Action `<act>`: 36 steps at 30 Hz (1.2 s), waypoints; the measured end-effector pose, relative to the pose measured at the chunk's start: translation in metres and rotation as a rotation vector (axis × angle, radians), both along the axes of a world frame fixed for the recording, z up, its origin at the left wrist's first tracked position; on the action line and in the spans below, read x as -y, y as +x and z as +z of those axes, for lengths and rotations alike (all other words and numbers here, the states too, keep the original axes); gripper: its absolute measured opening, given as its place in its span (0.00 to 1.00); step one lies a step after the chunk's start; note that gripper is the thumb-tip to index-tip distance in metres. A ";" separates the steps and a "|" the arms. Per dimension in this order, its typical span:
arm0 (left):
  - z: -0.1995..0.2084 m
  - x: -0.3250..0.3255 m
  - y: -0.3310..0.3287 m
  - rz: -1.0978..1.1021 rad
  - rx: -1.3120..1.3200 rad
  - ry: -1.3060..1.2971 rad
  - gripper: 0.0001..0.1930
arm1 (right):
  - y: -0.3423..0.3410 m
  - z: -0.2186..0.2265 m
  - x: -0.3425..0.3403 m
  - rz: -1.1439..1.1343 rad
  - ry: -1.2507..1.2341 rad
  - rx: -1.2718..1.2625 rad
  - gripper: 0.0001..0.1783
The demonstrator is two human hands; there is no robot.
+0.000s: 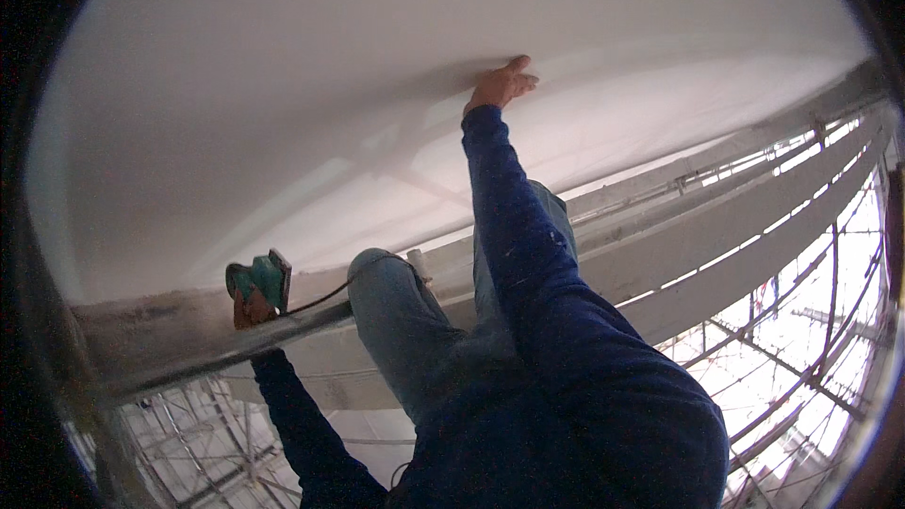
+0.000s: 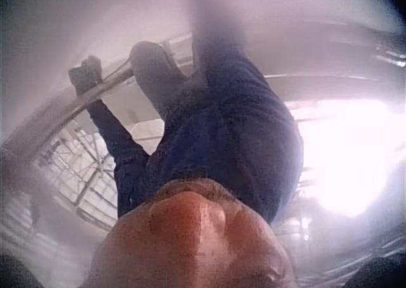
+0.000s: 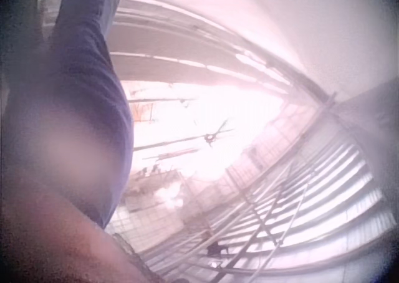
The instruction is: The person uses a green electric sander to smooth a large, curved white surface. They hold a metal scaffolding pole with their left hand for stability while operating the tool with their right hand. The person briefly pauses to wipe the surface with their hand before continuing to sand.
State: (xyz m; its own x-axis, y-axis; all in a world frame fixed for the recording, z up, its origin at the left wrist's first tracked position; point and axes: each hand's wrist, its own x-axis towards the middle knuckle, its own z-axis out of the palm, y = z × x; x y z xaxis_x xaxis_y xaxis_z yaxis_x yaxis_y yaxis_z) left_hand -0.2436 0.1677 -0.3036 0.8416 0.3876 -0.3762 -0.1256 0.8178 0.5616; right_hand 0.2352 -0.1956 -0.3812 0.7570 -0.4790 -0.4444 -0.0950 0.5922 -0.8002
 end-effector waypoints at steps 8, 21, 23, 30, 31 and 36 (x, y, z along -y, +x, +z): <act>-0.039 -0.021 -0.001 -0.181 0.219 -0.046 0.20 | -0.014 -0.067 -0.031 0.196 0.519 -0.096 0.53; -0.049 -0.009 0.008 -0.270 0.195 -0.028 0.20 | 0.027 -0.009 0.052 0.399 0.250 0.167 0.50; -0.054 -0.013 0.006 -0.245 0.278 -0.129 0.19 | 0.034 0.011 0.065 0.300 0.025 0.157 0.50; -0.060 -0.041 -0.005 -0.134 0.060 -0.212 0.18 | 0.043 0.063 0.103 -0.004 -0.596 0.224 0.49; -0.057 -0.044 -0.005 -0.135 0.046 -0.196 0.17 | 0.047 0.065 0.111 0.004 -0.644 0.216 0.47; -0.032 -0.045 0.006 -0.133 -0.031 -0.151 0.17 | 0.086 0.050 0.153 -0.136 -0.716 0.290 0.51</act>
